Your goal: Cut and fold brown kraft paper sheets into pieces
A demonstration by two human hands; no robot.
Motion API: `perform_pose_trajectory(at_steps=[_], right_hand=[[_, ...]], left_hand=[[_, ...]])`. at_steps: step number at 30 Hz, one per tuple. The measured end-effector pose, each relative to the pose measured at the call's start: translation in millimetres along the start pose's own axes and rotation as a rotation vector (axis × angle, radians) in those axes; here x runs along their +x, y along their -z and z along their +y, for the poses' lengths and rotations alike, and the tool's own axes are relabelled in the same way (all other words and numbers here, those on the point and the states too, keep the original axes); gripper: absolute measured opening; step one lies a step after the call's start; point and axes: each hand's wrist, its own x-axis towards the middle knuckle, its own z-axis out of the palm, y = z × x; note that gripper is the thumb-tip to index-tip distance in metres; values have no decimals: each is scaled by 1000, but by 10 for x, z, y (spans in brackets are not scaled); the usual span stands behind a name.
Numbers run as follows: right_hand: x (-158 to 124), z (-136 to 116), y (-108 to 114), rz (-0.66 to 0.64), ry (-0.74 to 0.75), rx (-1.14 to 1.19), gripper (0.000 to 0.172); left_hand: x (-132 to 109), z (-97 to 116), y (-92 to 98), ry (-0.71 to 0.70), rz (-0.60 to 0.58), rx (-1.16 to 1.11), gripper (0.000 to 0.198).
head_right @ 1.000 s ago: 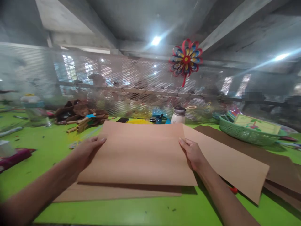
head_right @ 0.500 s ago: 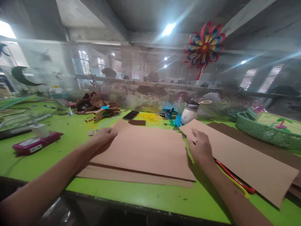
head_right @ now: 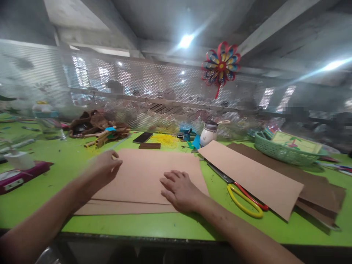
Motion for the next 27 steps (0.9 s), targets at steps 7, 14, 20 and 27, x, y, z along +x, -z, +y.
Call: perform_pose_trajectory(at_steps=[7, 14, 20, 27], right_hand=[[49, -4, -57, 185, 100, -3, 34], [-384, 371, 151, 399, -47, -18, 14], [-1322, 1128, 458, 392, -309, -116, 26], [-1517, 1239, 392, 322, -433, -260, 27]], left_hand=[[-12, 700, -385, -658, -130, 143, 20], [-227, 735, -922, -991, -249, 155, 33], [-184, 632, -950, -929, -275, 273, 39], [-182, 636, -946, -897, -274, 268, 39]])
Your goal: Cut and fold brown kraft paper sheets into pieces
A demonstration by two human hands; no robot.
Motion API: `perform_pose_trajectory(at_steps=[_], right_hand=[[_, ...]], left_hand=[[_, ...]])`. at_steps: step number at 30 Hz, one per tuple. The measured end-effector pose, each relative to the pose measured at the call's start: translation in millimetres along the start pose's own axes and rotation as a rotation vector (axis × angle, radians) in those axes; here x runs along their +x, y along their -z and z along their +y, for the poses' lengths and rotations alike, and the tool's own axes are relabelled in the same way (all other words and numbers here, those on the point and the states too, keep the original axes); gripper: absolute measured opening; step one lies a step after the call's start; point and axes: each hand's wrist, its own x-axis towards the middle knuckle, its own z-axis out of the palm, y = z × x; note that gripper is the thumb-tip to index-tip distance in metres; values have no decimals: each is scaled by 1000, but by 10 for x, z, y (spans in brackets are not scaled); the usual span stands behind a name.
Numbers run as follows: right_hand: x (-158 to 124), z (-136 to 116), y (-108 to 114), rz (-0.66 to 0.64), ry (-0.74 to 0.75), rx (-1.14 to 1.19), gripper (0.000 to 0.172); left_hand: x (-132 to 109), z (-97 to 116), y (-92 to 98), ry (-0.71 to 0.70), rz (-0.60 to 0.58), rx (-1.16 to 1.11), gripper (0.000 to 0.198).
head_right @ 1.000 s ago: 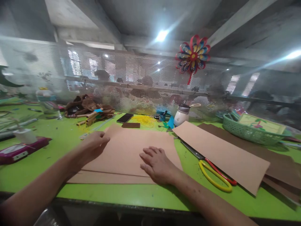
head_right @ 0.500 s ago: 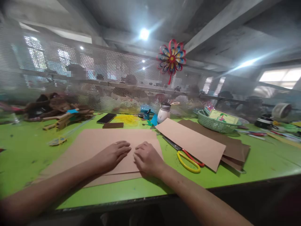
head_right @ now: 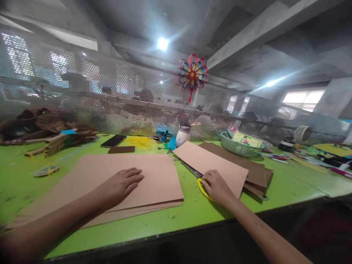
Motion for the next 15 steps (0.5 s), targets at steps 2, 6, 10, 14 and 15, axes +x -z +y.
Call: perform_pose_trajectory(at_steps=[2, 6, 10, 14, 15], right_hand=[[48, 96, 62, 9, -83, -74, 28], [140, 523, 235, 29, -326, -220, 41], [166, 873, 254, -36, -501, -249, 49], [205, 1006, 212, -30, -550, -238, 53], [221, 1027, 216, -12, -564, -234, 54]], left_hand=[[-7, -7, 8, -4, 4, -2, 40], [-16, -18, 8, -22, 32, -27, 39], [-15, -37, -28, -23, 43, -25, 38], [-3, -49, -43, -34, 45, -6, 38], [1, -48, -41, -38, 46, -2, 38]])
